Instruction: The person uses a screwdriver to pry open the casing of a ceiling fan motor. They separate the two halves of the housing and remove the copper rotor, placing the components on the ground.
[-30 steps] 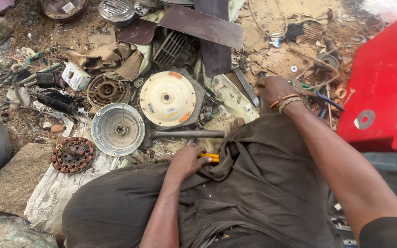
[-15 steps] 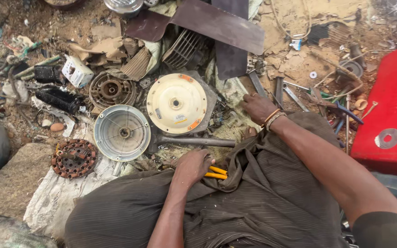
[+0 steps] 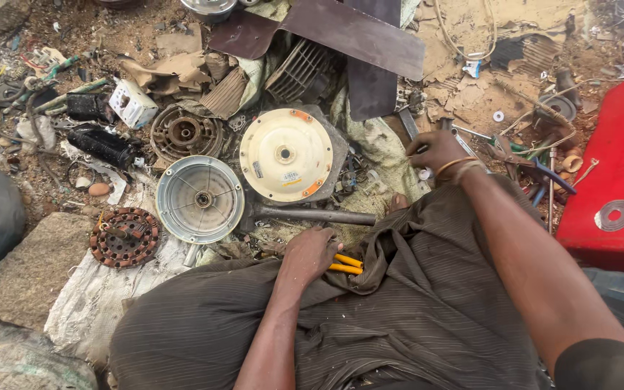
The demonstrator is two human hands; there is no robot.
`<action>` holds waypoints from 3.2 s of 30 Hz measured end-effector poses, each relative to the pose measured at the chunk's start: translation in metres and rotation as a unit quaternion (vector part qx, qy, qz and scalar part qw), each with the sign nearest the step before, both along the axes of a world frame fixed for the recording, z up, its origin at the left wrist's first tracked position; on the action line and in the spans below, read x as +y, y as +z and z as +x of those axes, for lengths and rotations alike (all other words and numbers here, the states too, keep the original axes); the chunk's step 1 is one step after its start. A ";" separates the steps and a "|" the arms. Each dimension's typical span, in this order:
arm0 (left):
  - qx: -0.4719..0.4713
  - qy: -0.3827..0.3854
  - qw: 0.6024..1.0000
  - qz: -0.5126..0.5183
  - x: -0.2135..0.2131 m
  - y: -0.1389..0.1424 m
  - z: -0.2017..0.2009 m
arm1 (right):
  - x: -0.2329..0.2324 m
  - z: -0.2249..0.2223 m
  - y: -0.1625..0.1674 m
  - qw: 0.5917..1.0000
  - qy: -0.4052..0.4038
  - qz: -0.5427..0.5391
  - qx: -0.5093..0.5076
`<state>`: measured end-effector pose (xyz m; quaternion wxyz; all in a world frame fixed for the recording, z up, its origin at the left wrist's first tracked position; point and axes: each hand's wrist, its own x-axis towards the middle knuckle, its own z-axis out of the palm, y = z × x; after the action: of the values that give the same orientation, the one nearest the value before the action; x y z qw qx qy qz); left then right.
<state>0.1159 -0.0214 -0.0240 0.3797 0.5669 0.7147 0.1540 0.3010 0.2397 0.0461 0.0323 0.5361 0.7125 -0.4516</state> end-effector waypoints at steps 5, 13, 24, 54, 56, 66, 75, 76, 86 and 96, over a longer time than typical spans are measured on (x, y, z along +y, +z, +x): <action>0.002 -0.009 1.000 -0.012 0.001 0.002 0.001 | 0.016 0.029 0.004 0.944 -0.196 -0.155 0.216; -0.028 0.008 0.999 -0.031 0.004 0.010 -0.001 | 0.024 0.027 -0.015 0.800 -0.169 -0.378 0.434; -0.022 -0.001 0.999 -0.026 0.009 0.006 -0.003 | 0.011 0.023 -0.019 0.903 0.100 0.075 -0.410; -0.007 -0.006 1.000 -0.025 0.005 -0.006 -0.001 | -0.089 -0.079 -0.010 0.956 0.089 0.140 -0.241; -0.014 0.000 0.999 -0.036 0.005 -0.005 -0.002 | -0.086 -0.067 0.002 0.990 -0.015 0.058 -0.131; 0.047 -0.051 0.997 0.016 -0.003 -0.023 0.011 | -0.099 0.150 0.141 0.929 -0.098 0.340 -0.110; -0.067 0.001 0.990 0.123 0.008 0.005 0.018 | -0.158 0.235 0.149 0.816 -0.324 0.479 0.017; -0.102 0.015 0.987 0.126 0.008 0.014 0.023 | -0.168 0.227 0.153 0.835 -0.315 0.445 0.074; -0.744 0.376 0.542 0.106 -0.111 0.092 0.033 | -0.272 -0.017 0.113 0.828 0.182 0.481 0.222; 0.118 0.706 0.630 0.301 -0.351 0.184 -0.201 | -0.231 -0.003 0.060 0.953 0.207 0.188 0.117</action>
<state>-0.0849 -0.3728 0.1598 -0.1241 -0.0148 0.8492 0.5130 0.2985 0.0087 0.1058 -0.0605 0.3167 0.8785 -0.3526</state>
